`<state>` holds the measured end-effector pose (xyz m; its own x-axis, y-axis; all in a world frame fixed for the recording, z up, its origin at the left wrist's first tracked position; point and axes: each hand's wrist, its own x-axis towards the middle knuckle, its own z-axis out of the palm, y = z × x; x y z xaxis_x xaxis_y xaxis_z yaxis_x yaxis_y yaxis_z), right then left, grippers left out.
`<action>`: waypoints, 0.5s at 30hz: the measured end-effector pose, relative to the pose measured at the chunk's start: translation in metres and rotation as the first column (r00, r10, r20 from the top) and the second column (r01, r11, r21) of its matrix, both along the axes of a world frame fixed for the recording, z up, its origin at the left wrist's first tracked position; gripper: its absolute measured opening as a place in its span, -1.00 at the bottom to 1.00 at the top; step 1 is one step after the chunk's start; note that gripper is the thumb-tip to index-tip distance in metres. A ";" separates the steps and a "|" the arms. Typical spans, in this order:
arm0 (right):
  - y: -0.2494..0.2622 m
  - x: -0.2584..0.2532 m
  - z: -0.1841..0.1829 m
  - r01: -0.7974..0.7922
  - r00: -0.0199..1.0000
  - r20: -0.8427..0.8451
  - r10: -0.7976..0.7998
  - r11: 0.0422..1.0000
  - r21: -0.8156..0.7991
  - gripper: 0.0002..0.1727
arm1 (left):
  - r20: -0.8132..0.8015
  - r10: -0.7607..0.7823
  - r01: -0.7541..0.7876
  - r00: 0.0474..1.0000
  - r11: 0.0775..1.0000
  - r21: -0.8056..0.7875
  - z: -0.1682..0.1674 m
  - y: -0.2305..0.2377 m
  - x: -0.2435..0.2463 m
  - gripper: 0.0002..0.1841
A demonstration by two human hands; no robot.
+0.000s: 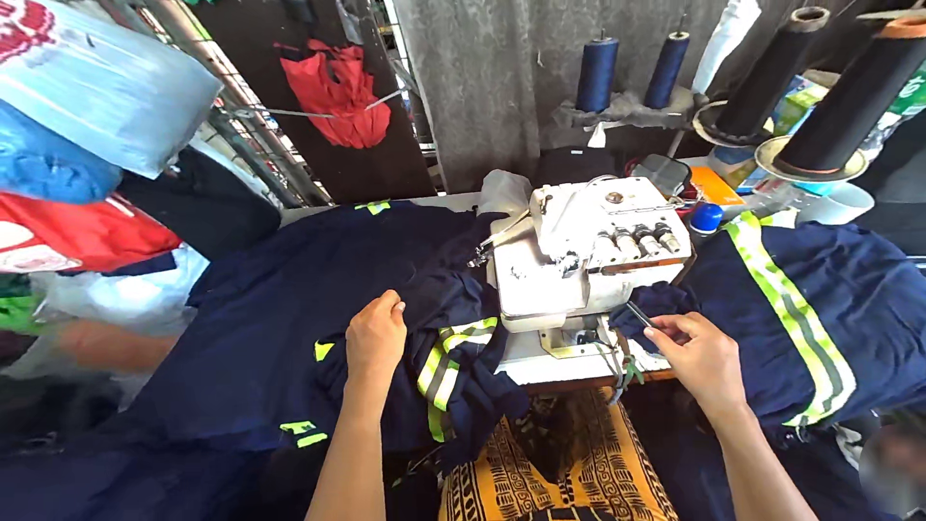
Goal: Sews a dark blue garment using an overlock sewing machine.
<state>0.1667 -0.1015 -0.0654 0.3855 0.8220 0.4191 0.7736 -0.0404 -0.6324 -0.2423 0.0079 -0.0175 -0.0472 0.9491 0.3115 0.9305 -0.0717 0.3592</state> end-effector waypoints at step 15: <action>0.077 -0.137 0.137 -0.627 0.778 0.175 0.604 0.724 0.287 -0.76 | 0.355 -0.435 0.417 0.828 0.900 0.129 -0.021 0.015 0.159 -0.61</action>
